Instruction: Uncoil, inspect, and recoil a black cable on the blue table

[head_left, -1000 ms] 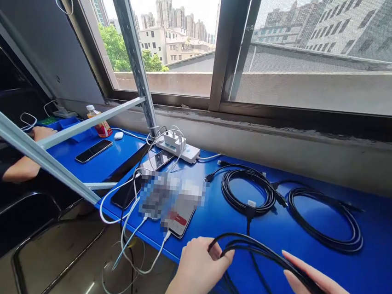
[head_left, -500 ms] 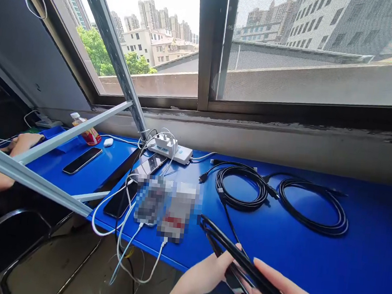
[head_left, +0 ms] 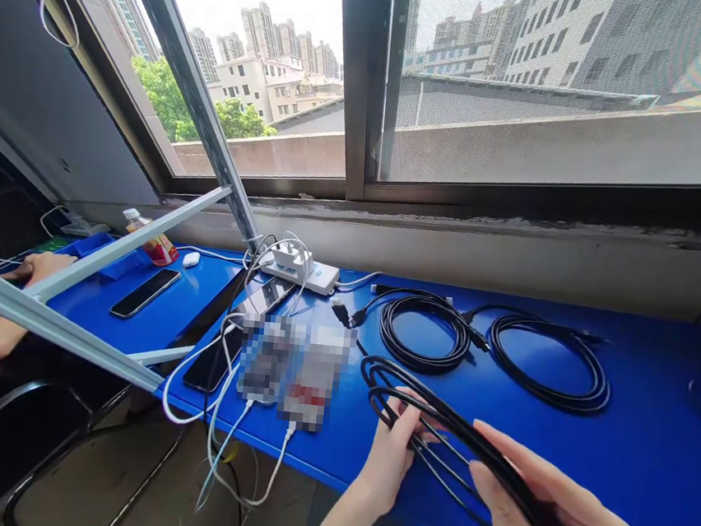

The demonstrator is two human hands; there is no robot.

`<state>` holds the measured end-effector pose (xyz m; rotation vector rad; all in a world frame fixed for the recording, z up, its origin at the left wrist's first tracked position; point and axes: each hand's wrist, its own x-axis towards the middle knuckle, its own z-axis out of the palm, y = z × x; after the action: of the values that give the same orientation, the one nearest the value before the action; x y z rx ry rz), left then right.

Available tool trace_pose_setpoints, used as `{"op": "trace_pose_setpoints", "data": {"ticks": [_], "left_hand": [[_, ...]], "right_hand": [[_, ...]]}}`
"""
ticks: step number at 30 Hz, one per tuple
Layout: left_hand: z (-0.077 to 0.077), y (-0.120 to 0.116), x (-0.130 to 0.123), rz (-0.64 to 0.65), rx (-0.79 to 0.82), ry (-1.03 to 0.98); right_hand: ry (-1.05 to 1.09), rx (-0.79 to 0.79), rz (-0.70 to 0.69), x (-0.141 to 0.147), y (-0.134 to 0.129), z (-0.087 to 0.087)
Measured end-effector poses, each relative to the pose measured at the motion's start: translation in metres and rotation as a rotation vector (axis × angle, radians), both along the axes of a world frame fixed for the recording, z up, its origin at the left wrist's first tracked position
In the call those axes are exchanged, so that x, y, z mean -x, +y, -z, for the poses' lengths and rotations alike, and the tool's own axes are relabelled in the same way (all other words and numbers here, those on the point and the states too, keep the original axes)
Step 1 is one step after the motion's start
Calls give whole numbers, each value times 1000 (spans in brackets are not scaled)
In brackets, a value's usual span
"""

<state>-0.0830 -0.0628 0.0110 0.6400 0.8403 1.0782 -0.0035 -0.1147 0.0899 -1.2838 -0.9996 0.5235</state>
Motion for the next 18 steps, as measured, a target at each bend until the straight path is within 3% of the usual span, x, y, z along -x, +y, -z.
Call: {"op": "trace_pose_setpoints", "data": {"ticks": [6,12,18], "left_hand": [[-6,-1,3,-30,-238,353],[-6,10,19,-90,-306,254],[-1,7,26,15,-204,206]], "right_hand": [[238,127,51,-16,11,-2],[274,216,-32,-26,32,21],[65,168,73,-23,41,48]]}}
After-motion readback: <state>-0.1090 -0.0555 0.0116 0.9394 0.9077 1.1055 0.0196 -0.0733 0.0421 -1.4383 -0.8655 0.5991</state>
